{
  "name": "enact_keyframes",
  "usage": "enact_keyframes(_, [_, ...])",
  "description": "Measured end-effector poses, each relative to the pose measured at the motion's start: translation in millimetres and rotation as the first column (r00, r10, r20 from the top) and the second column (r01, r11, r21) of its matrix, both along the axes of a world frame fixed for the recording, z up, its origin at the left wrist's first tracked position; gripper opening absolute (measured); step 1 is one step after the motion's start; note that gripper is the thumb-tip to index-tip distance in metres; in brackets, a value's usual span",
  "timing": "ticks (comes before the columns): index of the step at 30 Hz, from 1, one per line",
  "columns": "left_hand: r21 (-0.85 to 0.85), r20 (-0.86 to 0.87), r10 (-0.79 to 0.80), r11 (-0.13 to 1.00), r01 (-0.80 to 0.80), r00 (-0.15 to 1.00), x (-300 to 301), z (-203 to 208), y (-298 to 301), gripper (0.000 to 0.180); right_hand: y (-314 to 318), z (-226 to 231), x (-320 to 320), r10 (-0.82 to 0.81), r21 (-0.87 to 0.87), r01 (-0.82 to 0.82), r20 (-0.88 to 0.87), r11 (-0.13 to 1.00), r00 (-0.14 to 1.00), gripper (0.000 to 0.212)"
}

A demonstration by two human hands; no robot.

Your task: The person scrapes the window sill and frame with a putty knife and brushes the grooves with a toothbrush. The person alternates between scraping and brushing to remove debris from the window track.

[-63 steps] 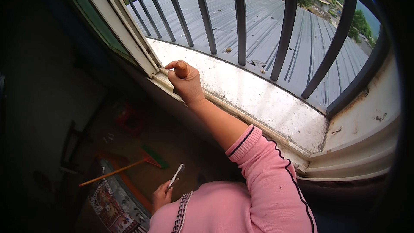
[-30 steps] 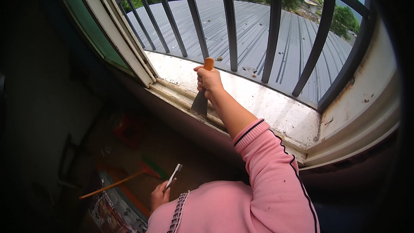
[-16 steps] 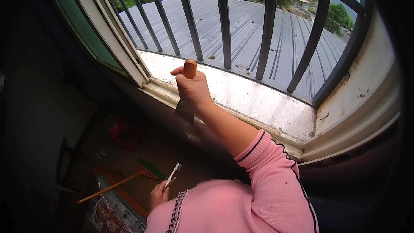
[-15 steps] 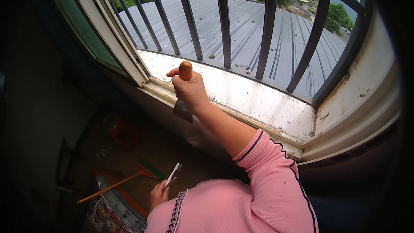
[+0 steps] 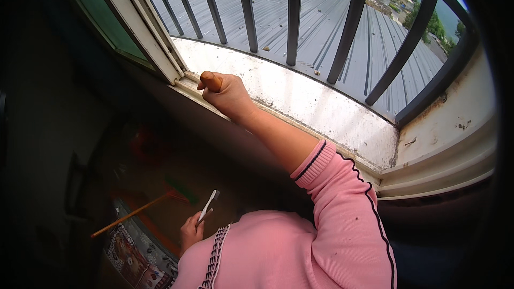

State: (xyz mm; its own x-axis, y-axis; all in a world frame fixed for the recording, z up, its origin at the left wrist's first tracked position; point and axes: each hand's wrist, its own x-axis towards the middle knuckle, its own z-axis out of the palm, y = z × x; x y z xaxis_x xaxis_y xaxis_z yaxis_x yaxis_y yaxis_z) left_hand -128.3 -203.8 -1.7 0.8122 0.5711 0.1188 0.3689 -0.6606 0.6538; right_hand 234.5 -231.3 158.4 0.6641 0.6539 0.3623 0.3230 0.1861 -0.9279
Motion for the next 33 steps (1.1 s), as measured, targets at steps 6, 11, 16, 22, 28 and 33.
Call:
enact_keyframes(6, [-0.006,-0.034,-0.009,1.0,0.009,0.999,2.8,1.2,-2.3,0.031,-33.1,11.0,21.4,0.065,0.044,-0.052,-0.396,0.998,0.916,0.009])
enact_keyframes(11, [-0.022,-0.055,-0.056,0.998,0.054,0.997,11.1,3.8,-1.2,0.034,-52.7,-10.4,62.3,0.098,0.189,0.05,-0.694,0.981,0.713,0.012])
enact_keyframes(16, [0.018,-0.054,-0.085,0.996,0.086,0.995,19.4,6.7,-0.8,0.034,-48.3,-14.5,68.5,0.112,0.195,0.049,-0.734,0.98,0.67,0.013])
enact_keyframes(22, [0.05,-0.046,-0.091,0.994,0.094,0.995,18.3,3.1,-1.4,0.032,-64.5,-1.8,65.2,0.106,0.256,0.117,-0.714,0.96,0.692,0.014])
enact_keyframes(28, [0.039,-0.036,-0.09,0.995,0.091,0.995,18.8,-3.4,-7.4,0.032,-50.2,23.4,20.2,0.229,0.36,0.008,-0.61,0.933,0.759,0.012])
enact_keyframes(33, [0.046,-0.063,-0.058,0.997,0.061,0.996,11.8,-8.3,-6.5,0.032,-23.4,27.8,8.4,0.104,0.328,0.023,-0.366,0.944,0.925,0.01])
